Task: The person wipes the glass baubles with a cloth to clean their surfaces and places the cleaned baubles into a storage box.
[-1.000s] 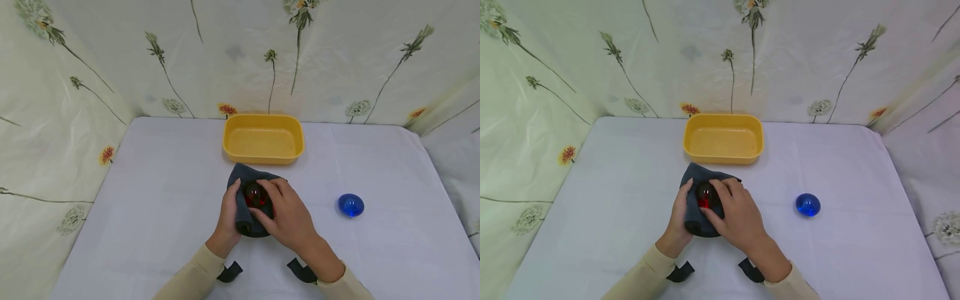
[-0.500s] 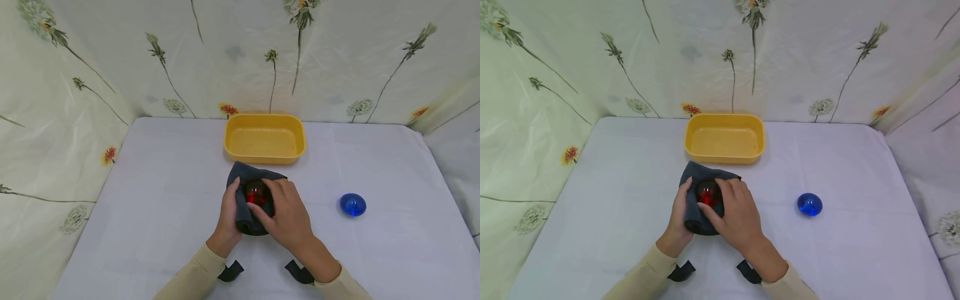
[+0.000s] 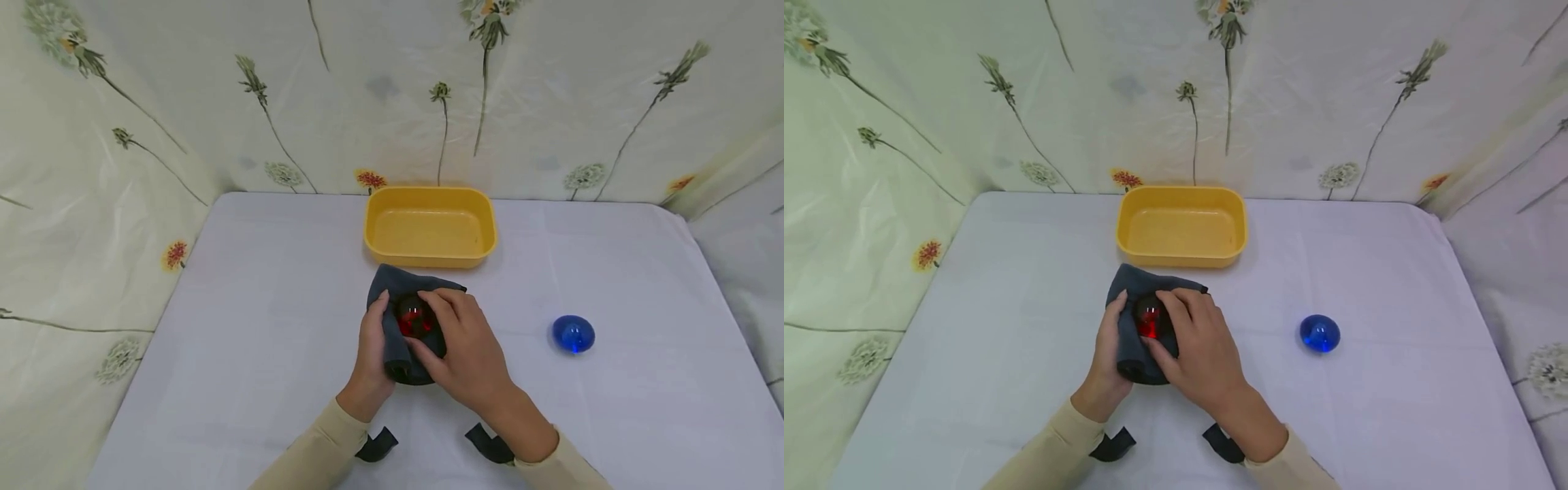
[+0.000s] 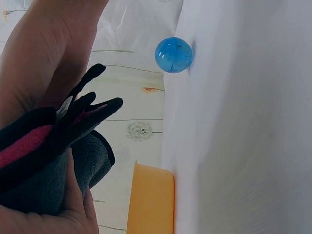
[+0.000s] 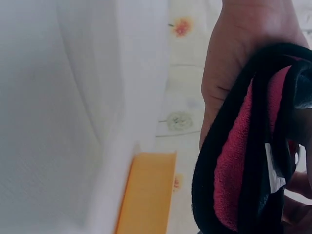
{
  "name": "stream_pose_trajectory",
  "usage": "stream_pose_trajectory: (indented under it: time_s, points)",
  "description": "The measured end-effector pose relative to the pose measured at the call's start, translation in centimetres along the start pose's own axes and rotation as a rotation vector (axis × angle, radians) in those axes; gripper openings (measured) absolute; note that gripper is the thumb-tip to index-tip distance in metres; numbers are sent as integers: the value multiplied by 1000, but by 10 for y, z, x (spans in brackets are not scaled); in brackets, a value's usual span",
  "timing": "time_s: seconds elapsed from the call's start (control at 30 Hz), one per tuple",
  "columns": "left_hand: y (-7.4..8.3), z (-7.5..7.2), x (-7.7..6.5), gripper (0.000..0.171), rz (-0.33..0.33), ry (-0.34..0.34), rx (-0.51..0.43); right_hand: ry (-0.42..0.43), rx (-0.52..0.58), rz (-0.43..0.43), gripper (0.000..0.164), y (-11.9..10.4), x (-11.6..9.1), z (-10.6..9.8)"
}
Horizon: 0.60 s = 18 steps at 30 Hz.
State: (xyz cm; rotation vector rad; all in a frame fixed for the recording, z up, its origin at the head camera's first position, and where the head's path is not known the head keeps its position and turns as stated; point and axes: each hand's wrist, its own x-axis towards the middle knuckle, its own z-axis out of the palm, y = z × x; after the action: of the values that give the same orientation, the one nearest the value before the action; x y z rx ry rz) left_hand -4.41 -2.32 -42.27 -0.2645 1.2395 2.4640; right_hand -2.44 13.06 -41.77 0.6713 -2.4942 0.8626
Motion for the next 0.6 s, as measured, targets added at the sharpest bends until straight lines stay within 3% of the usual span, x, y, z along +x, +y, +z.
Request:
stream_pose_trajectory:
  time_s: [0.33,0.6]
  points:
    - [0,-1,-4,56,23,10,11,60,-46,55,62,-3,1,7]
    - [1,-4,-1,54,62,-18,20,25,-31,29,85,-5,-6,9]
